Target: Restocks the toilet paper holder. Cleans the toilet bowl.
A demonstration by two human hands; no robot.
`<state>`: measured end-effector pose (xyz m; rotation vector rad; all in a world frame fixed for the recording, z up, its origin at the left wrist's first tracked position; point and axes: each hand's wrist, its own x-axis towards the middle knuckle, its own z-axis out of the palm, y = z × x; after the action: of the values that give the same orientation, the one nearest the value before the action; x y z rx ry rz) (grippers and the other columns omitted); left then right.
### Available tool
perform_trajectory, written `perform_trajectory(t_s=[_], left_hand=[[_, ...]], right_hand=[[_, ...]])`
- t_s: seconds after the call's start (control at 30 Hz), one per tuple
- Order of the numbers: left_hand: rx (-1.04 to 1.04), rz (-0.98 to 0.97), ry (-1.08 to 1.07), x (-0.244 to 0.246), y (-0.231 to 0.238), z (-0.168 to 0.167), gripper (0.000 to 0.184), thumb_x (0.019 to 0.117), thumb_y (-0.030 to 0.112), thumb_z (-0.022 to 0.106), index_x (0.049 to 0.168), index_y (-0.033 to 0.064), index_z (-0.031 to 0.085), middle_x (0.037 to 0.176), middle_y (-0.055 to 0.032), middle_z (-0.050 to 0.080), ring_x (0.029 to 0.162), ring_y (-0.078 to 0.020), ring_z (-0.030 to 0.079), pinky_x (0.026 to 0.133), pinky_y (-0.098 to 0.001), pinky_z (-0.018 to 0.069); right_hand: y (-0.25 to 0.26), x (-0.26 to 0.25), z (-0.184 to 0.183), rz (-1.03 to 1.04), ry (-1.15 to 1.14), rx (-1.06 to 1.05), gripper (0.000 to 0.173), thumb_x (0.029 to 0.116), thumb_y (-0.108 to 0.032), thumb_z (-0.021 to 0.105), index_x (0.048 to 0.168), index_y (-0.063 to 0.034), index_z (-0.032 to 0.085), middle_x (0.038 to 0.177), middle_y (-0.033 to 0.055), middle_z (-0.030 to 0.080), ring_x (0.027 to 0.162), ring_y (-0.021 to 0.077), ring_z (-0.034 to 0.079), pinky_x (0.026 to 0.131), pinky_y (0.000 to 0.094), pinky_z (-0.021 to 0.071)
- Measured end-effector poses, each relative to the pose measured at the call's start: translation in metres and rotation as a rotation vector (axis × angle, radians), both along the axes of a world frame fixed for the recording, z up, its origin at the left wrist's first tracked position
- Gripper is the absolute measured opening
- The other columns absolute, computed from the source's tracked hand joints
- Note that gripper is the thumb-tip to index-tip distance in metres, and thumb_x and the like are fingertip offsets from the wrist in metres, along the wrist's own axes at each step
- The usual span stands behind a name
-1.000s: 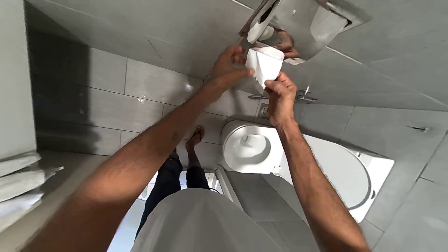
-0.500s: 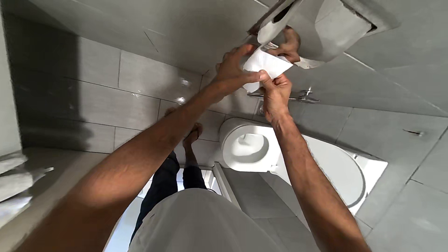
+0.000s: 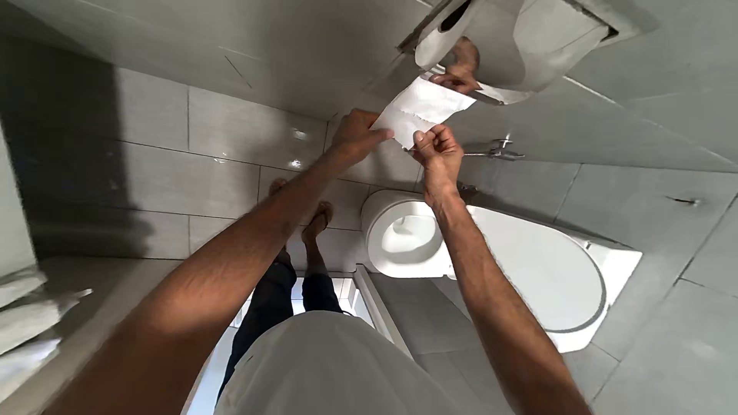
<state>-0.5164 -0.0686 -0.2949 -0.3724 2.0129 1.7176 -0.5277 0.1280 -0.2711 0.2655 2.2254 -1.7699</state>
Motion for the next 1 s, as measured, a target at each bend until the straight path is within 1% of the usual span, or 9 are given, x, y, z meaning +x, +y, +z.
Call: perform_trajectory(t_s=[0.07, 0.13, 0.27, 0.33, 0.4, 0.5, 0.63, 0.77, 1.0], left_hand=[[-0.014, -0.087, -0.064, 0.015, -0.005, -0.011, 0.038, 0.0988, 0.023, 0.069, 0.132, 0.0037, 0.065, 0.128, -0.0190, 0.066, 0.119, -0.0319, 0.064, 0.105, -0.0529, 0.0484], [-0.074, -0.132, -0.124, 0.042, -0.015, -0.035, 0.053, 0.0987, 0.026, 0.069, 0.144, 0.0027, 0.054, 0.143, -0.0207, 0.058, 0.132, -0.0354, 0.056, 0.111, -0.0545, 0.0440], [-0.196, -0.082, -0.315, 0.148, -0.048, -0.062, 0.045, 0.1015, 0.025, 0.065, 0.140, 0.0022, 0.058, 0.141, -0.0213, 0.059, 0.133, -0.0382, 0.054, 0.112, -0.0602, 0.0410], [-0.252, -0.016, -0.445, 0.226, -0.071, -0.066, 0.038, 0.1018, 0.025, 0.065, 0.133, 0.0030, 0.062, 0.129, -0.0206, 0.066, 0.120, -0.0368, 0.063, 0.104, -0.0587, 0.0485], [-0.333, -0.036, -0.573, 0.310, -0.097, -0.069, 0.042, 0.1025, 0.030, 0.062, 0.133, 0.0009, 0.063, 0.129, -0.0227, 0.065, 0.123, -0.0382, 0.062, 0.107, -0.0590, 0.0461], [-0.372, 0.025, -0.788, 0.429, -0.118, -0.030, 0.041, 0.1031, 0.030, 0.060, 0.131, -0.0002, 0.064, 0.129, -0.0247, 0.065, 0.123, -0.0404, 0.061, 0.105, -0.0604, 0.0450], [-0.380, 0.275, -0.903, 0.523, -0.123, 0.027, 0.033, 0.1032, 0.024, 0.060, 0.125, 0.0007, 0.068, 0.124, -0.0242, 0.067, 0.119, -0.0402, 0.063, 0.102, -0.0602, 0.0468], [-0.422, 0.427, -0.890, 0.544, -0.114, 0.048, 0.034, 0.1024, 0.026, 0.061, 0.126, 0.0020, 0.067, 0.122, -0.0228, 0.069, 0.117, -0.0403, 0.064, 0.101, -0.0616, 0.0476], [-0.539, 0.775, -0.494, 0.465, -0.177, 0.062, 0.035, 0.1004, 0.015, 0.059, 0.134, 0.0036, 0.064, 0.136, -0.0196, 0.063, 0.127, -0.0342, 0.060, 0.109, -0.0507, 0.0469]], right_hand=[[0.002, 0.013, -0.006, -0.078, -0.050, 0.011, 0.031, 0.0987, -0.010, 0.066, 0.127, -0.0011, 0.059, 0.107, 0.0086, 0.068, 0.096, 0.0177, 0.069, 0.082, 0.0359, 0.0608], [0.009, 0.033, -0.015, -0.117, -0.125, 0.045, 0.034, 0.1015, -0.012, 0.062, 0.134, -0.0019, 0.058, 0.115, 0.0111, 0.068, 0.101, 0.0190, 0.069, 0.083, 0.0365, 0.0604], [0.050, 0.111, -0.039, 0.217, -0.353, 0.267, 0.031, 0.1059, -0.017, 0.055, 0.135, -0.0067, 0.057, 0.121, 0.0140, 0.068, 0.097, 0.0232, 0.070, 0.083, 0.0432, 0.0592], [0.075, 0.148, -0.068, 0.492, -0.448, 0.478, 0.032, 0.1036, -0.020, 0.058, 0.131, -0.0033, 0.063, 0.118, 0.0168, 0.070, 0.102, 0.0279, 0.070, 0.092, 0.0488, 0.0579], [0.098, 0.186, -0.085, 0.769, -0.614, 0.652, 0.041, 0.1038, -0.032, 0.057, 0.136, -0.0066, 0.062, 0.124, 0.0171, 0.069, 0.115, 0.0315, 0.067, 0.103, 0.0534, 0.0518], [0.125, 0.249, -0.083, 0.963, -0.842, 0.707, 0.046, 0.1026, -0.036, 0.060, 0.138, -0.0066, 0.060, 0.129, 0.0204, 0.067, 0.122, 0.0374, 0.063, 0.104, 0.0597, 0.0481], [0.118, 0.272, -0.063, 1.092, -0.859, 0.701, 0.044, 0.1027, -0.033, 0.061, 0.136, -0.0045, 0.061, 0.129, 0.0221, 0.066, 0.123, 0.0385, 0.062, 0.105, 0.0594, 0.0469], [0.085, 0.243, -0.046, 1.103, -0.754, 0.733, 0.043, 0.1028, -0.032, 0.061, 0.135, -0.0035, 0.061, 0.123, 0.0222, 0.068, 0.118, 0.0386, 0.064, 0.103, 0.0585, 0.0485], [-0.039, 0.165, -0.018, 0.787, -0.363, 0.595, 0.028, 0.1020, -0.008, 0.057, 0.126, 0.0033, 0.064, 0.118, 0.0228, 0.069, 0.106, 0.0330, 0.068, 0.097, 0.0516, 0.0541]])
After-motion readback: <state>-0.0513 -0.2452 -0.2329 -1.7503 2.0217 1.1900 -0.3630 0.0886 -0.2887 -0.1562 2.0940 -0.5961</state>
